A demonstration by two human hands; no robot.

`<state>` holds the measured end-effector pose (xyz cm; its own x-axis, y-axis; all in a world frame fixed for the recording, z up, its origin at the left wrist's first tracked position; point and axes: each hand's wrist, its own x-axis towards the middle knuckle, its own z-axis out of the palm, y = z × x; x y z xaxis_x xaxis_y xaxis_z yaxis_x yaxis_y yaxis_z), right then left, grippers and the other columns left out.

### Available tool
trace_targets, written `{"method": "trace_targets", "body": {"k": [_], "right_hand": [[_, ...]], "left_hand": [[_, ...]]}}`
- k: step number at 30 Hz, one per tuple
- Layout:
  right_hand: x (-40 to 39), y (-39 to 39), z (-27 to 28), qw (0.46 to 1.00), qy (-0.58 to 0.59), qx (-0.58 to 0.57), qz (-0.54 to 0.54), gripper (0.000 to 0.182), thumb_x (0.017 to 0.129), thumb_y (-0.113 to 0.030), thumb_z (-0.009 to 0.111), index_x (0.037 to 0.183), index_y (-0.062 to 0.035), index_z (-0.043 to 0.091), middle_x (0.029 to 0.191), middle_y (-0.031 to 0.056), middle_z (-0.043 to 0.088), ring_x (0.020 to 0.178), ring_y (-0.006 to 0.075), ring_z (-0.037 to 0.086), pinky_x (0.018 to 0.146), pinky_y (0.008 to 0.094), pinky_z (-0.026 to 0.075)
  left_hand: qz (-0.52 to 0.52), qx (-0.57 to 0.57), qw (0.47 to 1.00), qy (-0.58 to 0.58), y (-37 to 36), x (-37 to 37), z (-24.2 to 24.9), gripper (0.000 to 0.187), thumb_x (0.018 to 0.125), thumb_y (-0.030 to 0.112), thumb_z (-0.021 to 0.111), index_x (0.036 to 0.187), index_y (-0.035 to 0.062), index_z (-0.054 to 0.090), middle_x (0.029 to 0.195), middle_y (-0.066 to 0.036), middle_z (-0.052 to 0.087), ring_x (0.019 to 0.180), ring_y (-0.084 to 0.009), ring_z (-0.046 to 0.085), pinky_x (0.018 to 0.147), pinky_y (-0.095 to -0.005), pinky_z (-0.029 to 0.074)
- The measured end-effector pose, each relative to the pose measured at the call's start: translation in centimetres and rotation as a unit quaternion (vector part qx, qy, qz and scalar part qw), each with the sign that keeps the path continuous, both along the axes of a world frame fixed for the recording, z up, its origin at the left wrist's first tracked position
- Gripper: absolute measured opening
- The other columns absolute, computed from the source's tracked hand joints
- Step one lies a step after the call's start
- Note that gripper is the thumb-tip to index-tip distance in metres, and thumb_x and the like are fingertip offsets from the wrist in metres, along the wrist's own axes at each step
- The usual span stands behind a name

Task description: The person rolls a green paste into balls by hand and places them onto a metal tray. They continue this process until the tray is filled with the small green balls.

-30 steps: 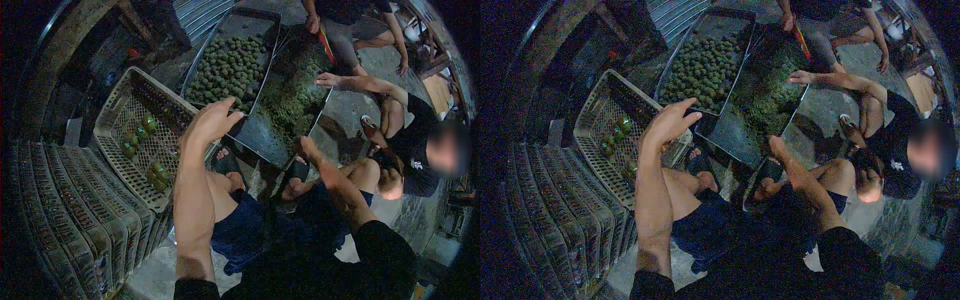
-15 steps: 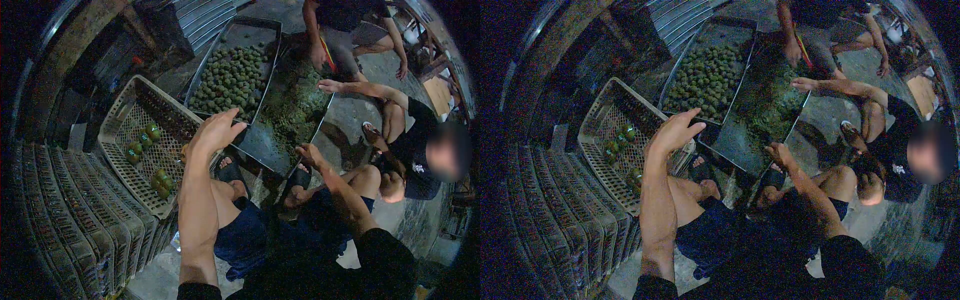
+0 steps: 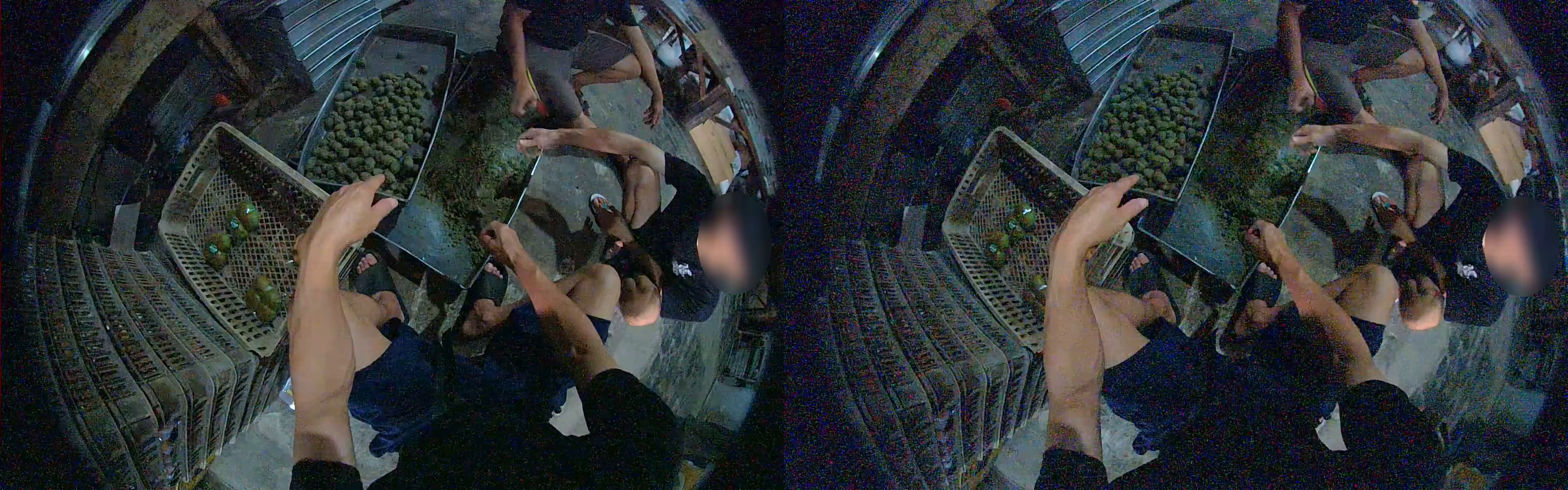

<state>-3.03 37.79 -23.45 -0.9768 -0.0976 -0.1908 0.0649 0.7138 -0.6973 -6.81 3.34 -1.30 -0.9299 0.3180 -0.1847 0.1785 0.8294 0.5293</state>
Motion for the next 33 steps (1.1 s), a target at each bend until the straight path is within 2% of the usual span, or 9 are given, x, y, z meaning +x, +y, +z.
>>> {"method": "trace_targets", "body": {"k": [6, 10, 13, 15, 16, 20, 24, 28, 33], "right_hand": [[-0.1, -0.8, 1.0, 0.999, 0.02, 0.037, 0.017, 0.038, 0.088, -0.035, 0.063, 0.084, 0.0021, 0.064, 0.072, 0.0181, 0.062, 0.068, 0.0234, 0.062, 0.066, 0.037, 0.048], [0.5, -2.7, 6.7, 0.978, -0.097, -0.061, -0.177, 0.053, 0.09, -0.048, 0.056, 0.081, 0.0036, 0.065, 0.069, 0.0186, 0.062, 0.067, 0.0254, 0.062, 0.067, 0.0387, 0.048], [0.6, -1.9, 5.3, 0.979, -0.071, -0.042, -0.188, 0.035, 0.092, -0.038, 0.059, 0.083, -0.005, 0.065, 0.071, 0.0103, 0.061, 0.051, 0.0225, 0.057, 0.051, 0.0397, 0.048], [1.5, -1.5, 6.2, 0.905, -0.192, -0.332, -0.185, 0.028, 0.091, -0.037, 0.061, 0.097, -0.0103, 0.063, 0.082, 0.0064, 0.062, 0.054, 0.0183, 0.055, 0.052, 0.0369, 0.049], [1.8, -1.4, 6.5, 0.877, -0.171, -0.42, -0.161, 0.029, 0.09, -0.036, 0.063, 0.106, -0.0123, 0.058, 0.09, 0.0019, 0.062, 0.078, 0.0171, 0.06, 0.063, 0.0284, 0.048], [2.5, -1.1, 6.5, 0.732, -0.167, -0.567, -0.34, 0.026, 0.093, -0.037, 0.059, 0.092, -0.0111, 0.059, 0.075, 0.0018, 0.057, 0.065, 0.0154, 0.057, 0.052, 0.0269, 0.044], [1.5, -1.3, -0.2, 0.842, -0.178, -0.37, -0.35, 0.038, 0.091, -0.043, 0.06, 0.074, -0.0105, 0.054, 0.058, 0.001, 0.044, 0.049, 0.0166, 0.044, 0.043, 0.0312, 0.033], [0.9, -2.8, 2.1, 0.946, -0.118, -0.168, -0.249, 0.045, 0.088, -0.051, 0.059, 0.077, -0.0075, 0.061, 0.06, 0.0043, 0.051, 0.058, 0.0136, 0.048, 0.054, 0.0314, 0.039], [2.7, -1.4, 7.4, 0.917, -0.173, -0.319, -0.166, 0.037, 0.092, -0.04, 0.059, 0.082, -0.0049, 0.051, 0.07, 0.0049, 0.053, 0.061, 0.0181, 0.054, 0.058, 0.0361, 0.048]], "left_hand": [[-0.004, -0.001, 1.0, 0.02, -0.2, -0.2, -0.8, 0.055, 0.089, 0.034, 0.058, 0.13, -0.0011, 0.05, 0.122, -0.025, 0.058, 0.115, -0.0386, 0.054, 0.098, -0.0443, 0.043], [-0.006, 0.009, 1.0, 0.006, -0.1, -0.3, -0.6, 0.054, 0.089, 0.033, 0.058, 0.131, -0.0006, 0.049, 0.124, -0.024, 0.056, 0.117, -0.0377, 0.053, 0.099, -0.0435, 0.042], [-0.012, 0.012, 1.0, 0.002, 0.1, -0.4, -0.8, 0.054, 0.09, 0.033, 0.058, 0.131, -0.0003, 0.049, 0.127, -0.023, 0.055, 0.119, -0.0375, 0.052, 0.1, -0.0431, 0.041], [-0.015, 0.02, 1.0, 0.018, 0.2, -0.5, -1.0, 0.054, 0.09, 0.033, 0.058, 0.132, -0.0001, 0.049, 0.128, -0.023, 0.055, 0.119, -0.0374, 0.051, 0.101, -0.043, 0.041], [-0.006, 0.017, 1.0, 0.01, 0.2, -0.5, -1.0, 0.054, 0.089, 0.033, 0.058, 0.132, -0.0003, 0.049, 0.128, -0.023, 0.054, 0.12, -0.0373, 0.051, 0.101, -0.0425, 0.041], [0.003, 0.005, 1.0, -0.016, -0.2, -0.5, -0.6, 0.056, 0.089, 0.034, 0.058, 0.132, -0.0008, 0.048, 0.129, -0.024, 0.053, 0.12, -0.0373, 0.051, 0.101, -0.0422, 0.041], [0.0, 0.02, 1.0, -0.006, -0.3, -0.5, -0.9, 0.057, 0.089, 0.035, 0.058, 0.132, -0.0004, 0.048, 0.129, -0.025, 0.053, 0.119, -0.0375, 0.052, 0.1, -0.0429, 0.041], [0.007, 0.015, 1.0, 0.01, -0.8, 0.2, -0.8, 0.057, 0.088, 0.035, 0.058, 0.131, -0.0009, 0.049, 0.126, -0.025, 0.055, 0.116, -0.0376, 0.054, 0.098, -0.0423, 0.043], [0.079, 0.06, 0.993, -0.068, -2.7, 1.5, 1.4, 0.057, 0.088, 0.035, 0.058, 0.132, -0.0011, 0.048, 0.128, -0.025, 0.054, 0.118, -0.0374, 0.053, 0.1, -0.0411, 0.041]]}}
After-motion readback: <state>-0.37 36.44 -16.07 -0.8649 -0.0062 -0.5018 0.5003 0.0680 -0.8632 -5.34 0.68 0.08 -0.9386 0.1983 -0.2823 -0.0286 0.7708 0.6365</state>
